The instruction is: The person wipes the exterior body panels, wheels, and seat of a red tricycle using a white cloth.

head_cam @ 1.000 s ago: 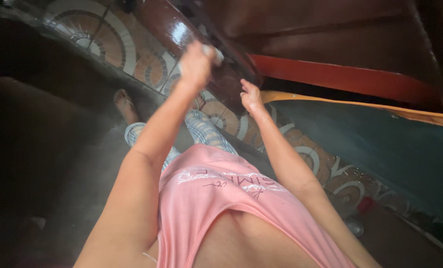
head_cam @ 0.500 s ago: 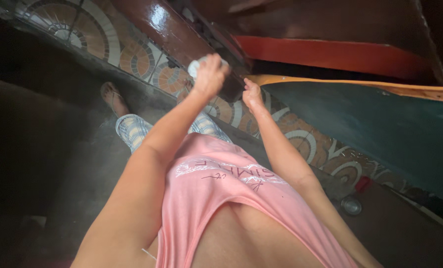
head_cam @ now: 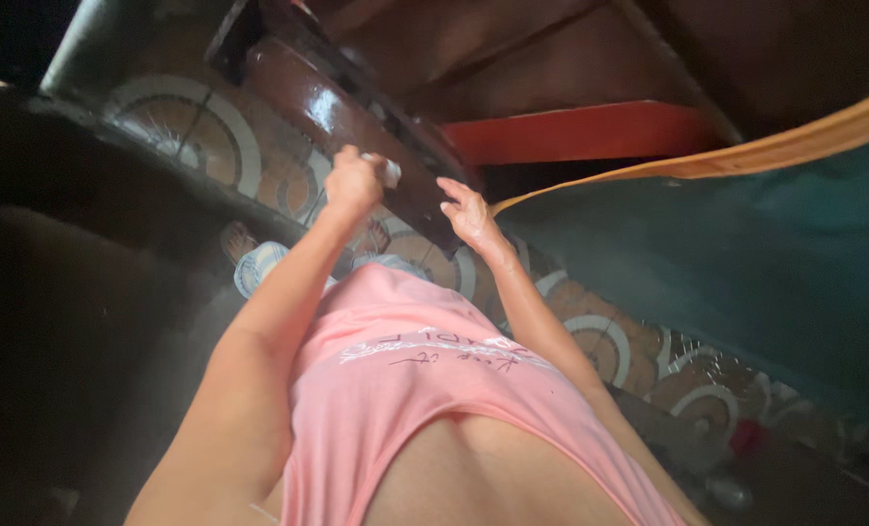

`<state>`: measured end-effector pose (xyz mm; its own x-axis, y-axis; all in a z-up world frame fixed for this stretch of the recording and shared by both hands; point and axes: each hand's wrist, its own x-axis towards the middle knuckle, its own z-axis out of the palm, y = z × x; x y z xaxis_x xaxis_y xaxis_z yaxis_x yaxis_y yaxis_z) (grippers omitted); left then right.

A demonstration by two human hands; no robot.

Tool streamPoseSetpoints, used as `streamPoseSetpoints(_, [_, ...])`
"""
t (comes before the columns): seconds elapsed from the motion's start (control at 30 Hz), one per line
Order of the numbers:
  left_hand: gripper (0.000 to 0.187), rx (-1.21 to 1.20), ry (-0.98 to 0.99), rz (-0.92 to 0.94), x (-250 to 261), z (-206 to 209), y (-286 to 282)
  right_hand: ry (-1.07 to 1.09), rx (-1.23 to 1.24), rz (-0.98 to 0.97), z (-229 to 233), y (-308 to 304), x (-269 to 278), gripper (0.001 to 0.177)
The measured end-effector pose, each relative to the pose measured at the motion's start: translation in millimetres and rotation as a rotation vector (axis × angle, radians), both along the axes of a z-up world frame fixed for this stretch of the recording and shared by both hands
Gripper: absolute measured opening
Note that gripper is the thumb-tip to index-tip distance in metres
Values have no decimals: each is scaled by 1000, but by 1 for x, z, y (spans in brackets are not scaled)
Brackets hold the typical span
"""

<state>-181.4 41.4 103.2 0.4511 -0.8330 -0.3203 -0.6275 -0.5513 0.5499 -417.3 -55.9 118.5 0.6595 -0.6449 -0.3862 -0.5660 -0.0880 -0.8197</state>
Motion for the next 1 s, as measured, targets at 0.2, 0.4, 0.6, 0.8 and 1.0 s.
streamPoseSetpoints(0.2, [36,-421,584,377,25,127,-37,-218,-178,-57,139,-20,39,44])
streamPoseSetpoints(0.4, [39,-1035,217,90,42,237,-92,-602,-416,-217,258,-34,90,40])
streamPoseSetpoints(0.6, [43,-1170,62,0,63,276,-138,-641,-751,-270,307,-52,138,38])
streamPoseSetpoints(0.8, [37,-957,132,-75,107,259,-134,-698,-989,-395,327,-84,183,35])
streamPoseSetpoints(1.0, [40,-1061,275,-31,162,283,-175,-308,-1346,-594,332,-128,229,37])
